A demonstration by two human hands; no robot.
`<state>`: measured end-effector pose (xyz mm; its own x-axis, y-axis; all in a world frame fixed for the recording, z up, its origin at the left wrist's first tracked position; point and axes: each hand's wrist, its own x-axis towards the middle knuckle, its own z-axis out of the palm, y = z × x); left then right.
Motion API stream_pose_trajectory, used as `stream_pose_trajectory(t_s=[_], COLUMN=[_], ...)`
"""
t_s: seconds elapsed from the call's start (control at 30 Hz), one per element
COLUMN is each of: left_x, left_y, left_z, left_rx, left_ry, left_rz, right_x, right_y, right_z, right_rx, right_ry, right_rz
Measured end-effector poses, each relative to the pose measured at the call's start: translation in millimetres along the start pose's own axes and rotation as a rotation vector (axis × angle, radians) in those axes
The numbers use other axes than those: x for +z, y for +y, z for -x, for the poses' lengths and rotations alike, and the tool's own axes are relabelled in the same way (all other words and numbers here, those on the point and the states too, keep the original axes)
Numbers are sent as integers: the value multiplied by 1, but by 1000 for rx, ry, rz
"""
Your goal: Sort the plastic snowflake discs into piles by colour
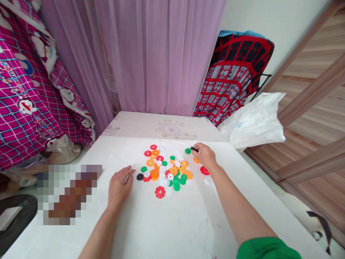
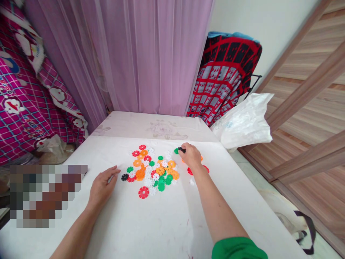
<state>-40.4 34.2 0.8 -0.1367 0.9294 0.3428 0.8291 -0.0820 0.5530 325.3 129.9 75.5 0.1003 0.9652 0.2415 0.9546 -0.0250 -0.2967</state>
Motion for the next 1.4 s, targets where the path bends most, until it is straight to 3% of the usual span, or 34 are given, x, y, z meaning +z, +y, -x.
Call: stream_pose_trajectory(t_s=[0.23, 0.7, 0.93, 1.07, 1.4], left_x=[1, 0, 1, 1, 1], left_y=[-5, -4, -5, -2, 1], left_z=[0, 0, 0, -1, -1], left_rx=[8, -14, 1, -10, -86], left_ry=[11, -6, -4, -1, 63], left_rz=[-15, 23, 4, 5, 153], right_x=[-7, -3, -2, 6, 45], right_y=[36, 35, 36, 5, -139], right_z=[-20, -31, -15, 4, 76], right_rx=[112, 100, 24, -99, -501], right_ry=[19, -20, 44, 30, -240], right_rz=[50, 78, -19, -98, -281])
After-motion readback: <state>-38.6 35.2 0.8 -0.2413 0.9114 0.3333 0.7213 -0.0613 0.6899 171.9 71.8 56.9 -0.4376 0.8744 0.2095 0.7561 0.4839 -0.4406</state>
